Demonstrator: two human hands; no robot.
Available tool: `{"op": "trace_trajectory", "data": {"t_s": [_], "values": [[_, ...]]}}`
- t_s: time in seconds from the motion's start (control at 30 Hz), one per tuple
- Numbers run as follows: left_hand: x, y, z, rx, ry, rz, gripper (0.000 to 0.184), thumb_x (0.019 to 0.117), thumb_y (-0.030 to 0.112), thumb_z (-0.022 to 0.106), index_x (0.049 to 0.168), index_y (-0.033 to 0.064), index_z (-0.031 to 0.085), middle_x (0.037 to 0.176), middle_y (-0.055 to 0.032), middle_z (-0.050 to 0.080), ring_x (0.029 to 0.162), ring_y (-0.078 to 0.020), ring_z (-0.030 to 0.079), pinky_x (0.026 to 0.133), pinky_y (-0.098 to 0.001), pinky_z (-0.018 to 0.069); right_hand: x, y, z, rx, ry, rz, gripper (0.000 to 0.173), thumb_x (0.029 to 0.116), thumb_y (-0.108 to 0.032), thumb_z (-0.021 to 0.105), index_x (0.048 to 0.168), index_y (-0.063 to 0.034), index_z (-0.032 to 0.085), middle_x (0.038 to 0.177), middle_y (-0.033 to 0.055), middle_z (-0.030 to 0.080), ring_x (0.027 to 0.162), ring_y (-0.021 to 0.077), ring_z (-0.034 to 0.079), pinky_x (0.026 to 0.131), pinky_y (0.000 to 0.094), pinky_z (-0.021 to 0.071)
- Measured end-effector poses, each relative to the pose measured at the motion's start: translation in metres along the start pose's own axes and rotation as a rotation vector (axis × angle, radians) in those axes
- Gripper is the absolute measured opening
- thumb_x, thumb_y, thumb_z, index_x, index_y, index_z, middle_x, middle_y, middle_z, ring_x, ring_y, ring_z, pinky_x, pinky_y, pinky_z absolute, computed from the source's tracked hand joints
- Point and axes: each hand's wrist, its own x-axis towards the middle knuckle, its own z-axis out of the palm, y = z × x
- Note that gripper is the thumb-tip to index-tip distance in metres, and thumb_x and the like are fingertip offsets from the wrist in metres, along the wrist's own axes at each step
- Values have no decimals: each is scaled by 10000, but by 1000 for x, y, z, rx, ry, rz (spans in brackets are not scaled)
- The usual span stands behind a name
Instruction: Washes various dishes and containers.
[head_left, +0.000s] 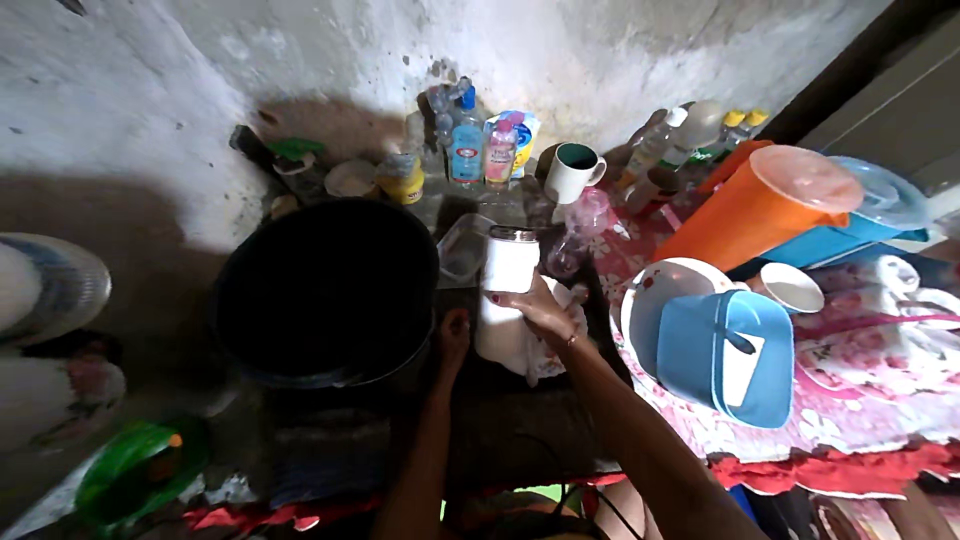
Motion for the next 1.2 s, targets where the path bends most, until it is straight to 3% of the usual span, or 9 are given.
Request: {"op": "trace_trajectory", "data": {"t_s": [0.07,0.17,0.5,0.63,0.73,0.87,0.97,1.1,1.2], "values": [[-2,-4,2,-1,-16,-12,349,1039,34,506,1344,-129,552,1303,-292,628,1217,-354,628,1068,-438,488,2,9,0,32,18,39,775,771,56,809,1437,10,416,1200,166,647,1055,184,664,913,359,574],[-1,-3,1,-26,-42,-28,358,1040,31,510,1361,-124,530,1327,-290,609,1224,-347,621,1058,-433,496,18,20,-5,25,85,24,906,747,23,847,1497,-25,340,1300,189,592,1145,223,624,954,394,550],[-3,3,-2,-20,-41,-31,366,1043,37,495,1371,-121,531,1327,-291,614,1218,-351,627,1062,-436,490,3,0,1,-27,-32,32,798,759,62,810,1444,-3,406,1219,154,638,1073,171,660,925,346,572],[-4,0,-1,1,-69,-34,346,1056,56,495,1352,-118,542,1314,-285,616,1206,-345,627,1053,-435,492,20,16,-8,-7,77,41,879,763,30,846,1493,-31,359,1305,199,593,1137,245,626,946,419,551],[0,0,-1,-16,-49,-12,346,1040,26,497,1347,-127,540,1301,-293,622,1195,-350,632,1042,-435,498,8,4,-3,-31,-20,12,840,748,44,813,1466,-2,380,1236,163,630,1094,184,658,939,353,572],[-4,-3,0,-5,-78,-20,350,1043,35,503,1351,-128,538,1316,-292,614,1203,-345,631,1047,-431,499,17,14,-7,-40,61,36,859,765,41,840,1481,-26,370,1286,191,604,1120,231,631,940,406,551],[-1,1,-1,-7,-42,-9,354,1041,48,511,1348,-124,548,1290,-290,632,1180,-345,646,1041,-441,505,5,-2,2,-89,-38,16,822,751,38,822,1455,-2,399,1226,161,635,1087,176,656,939,347,566],[-4,1,-1,26,-83,-31,342,1051,53,497,1341,-120,552,1303,-284,623,1199,-344,632,1055,-438,494,16,12,-5,-49,31,40,856,766,23,842,1484,-37,379,1289,182,611,1123,228,633,945,410,549],[0,2,-3,-12,-48,-14,347,1035,25,507,1342,-133,545,1296,-296,626,1203,-351,631,1058,-436,493,4,-7,2,-60,-50,35,789,778,37,801,1457,-1,400,1225,157,640,1081,172,661,937,343,569]]}}
